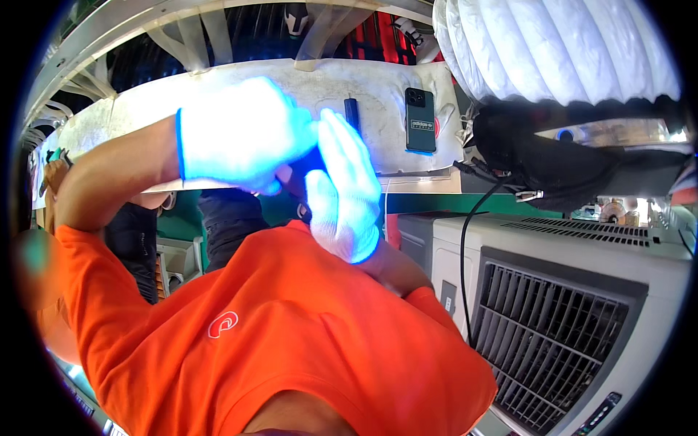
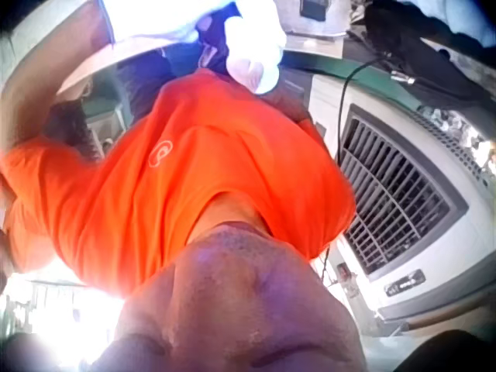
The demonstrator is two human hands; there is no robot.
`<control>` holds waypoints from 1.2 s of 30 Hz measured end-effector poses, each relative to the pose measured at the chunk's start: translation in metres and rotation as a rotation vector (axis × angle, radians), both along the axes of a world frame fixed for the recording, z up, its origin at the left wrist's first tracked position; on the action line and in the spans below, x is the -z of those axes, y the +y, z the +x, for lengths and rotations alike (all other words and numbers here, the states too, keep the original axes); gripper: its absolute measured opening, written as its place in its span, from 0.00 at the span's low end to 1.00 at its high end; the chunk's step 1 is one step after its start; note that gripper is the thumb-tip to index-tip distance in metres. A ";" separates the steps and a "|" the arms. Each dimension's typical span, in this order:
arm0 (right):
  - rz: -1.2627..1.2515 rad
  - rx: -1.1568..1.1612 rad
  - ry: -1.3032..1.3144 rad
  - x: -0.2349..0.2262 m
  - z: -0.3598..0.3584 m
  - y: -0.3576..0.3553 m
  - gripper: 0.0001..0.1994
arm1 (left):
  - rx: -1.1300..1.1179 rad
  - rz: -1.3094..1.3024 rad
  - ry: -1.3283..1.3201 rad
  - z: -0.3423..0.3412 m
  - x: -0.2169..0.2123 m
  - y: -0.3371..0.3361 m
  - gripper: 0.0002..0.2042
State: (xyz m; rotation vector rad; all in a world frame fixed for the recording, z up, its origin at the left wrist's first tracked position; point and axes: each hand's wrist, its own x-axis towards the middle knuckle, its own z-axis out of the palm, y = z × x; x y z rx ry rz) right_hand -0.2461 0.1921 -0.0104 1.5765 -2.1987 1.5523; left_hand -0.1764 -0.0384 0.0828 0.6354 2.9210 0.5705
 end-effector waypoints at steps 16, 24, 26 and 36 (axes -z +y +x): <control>0.535 0.580 0.475 0.183 -0.116 -0.045 0.42 | -0.929 0.522 0.382 0.177 0.106 0.032 0.68; 0.255 -0.004 -0.745 0.120 -0.072 -0.085 0.18 | -1.091 0.459 0.011 0.179 0.076 0.008 0.62; -0.044 -0.319 -1.325 0.080 -0.044 -0.102 0.08 | -1.095 0.445 -0.035 0.171 0.071 0.002 0.62; -0.504 -0.498 -1.498 0.062 -0.016 -0.178 0.25 | -1.041 0.322 0.022 0.147 0.066 0.003 0.62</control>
